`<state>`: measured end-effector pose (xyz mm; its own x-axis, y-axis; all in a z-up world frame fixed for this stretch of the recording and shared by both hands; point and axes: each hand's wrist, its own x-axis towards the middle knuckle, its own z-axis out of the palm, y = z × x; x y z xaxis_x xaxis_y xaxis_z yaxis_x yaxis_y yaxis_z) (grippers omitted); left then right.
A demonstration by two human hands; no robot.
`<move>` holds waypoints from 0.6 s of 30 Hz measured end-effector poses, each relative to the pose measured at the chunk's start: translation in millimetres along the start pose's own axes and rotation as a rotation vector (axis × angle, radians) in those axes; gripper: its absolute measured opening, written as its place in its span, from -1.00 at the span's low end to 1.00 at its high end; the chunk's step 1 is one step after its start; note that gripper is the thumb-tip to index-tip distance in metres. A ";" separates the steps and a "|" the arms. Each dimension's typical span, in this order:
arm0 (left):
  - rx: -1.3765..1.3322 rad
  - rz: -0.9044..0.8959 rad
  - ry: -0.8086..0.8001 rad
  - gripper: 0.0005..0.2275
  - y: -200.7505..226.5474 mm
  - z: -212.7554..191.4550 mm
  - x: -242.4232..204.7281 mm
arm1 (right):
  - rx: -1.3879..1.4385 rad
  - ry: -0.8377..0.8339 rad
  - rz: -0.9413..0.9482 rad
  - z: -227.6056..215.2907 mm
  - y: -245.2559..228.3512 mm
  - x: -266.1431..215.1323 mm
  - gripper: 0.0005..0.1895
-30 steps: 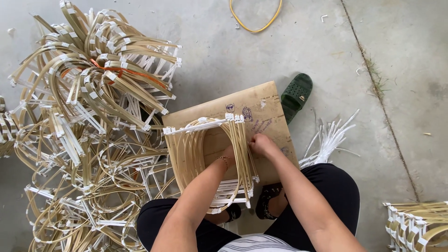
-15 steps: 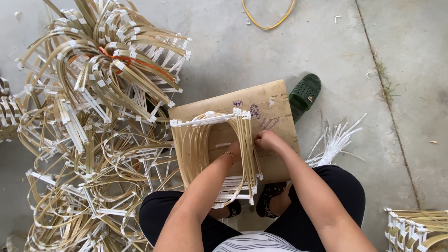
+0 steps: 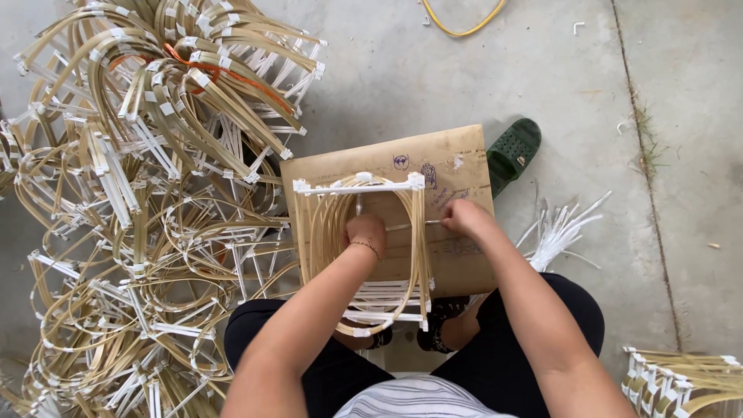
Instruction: Assembling small decorative bamboo or wooden frames by attaching thin strips together with white plastic connectors or ties.
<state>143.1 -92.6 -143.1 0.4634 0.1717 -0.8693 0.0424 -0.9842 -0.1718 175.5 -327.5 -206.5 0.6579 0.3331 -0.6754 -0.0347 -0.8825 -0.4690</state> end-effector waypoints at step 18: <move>0.093 0.357 1.070 -0.90 -61.5 -27.8 -211.6 | 0.247 -0.058 -0.021 -93.8 23.5 -198.7 -0.69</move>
<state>67.0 -69.6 64.4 0.9571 -0.2871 -0.0398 -0.2892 -0.9550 -0.0656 114.5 -445.6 -30.0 0.6163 0.3749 -0.6926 -0.2091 -0.7700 -0.6029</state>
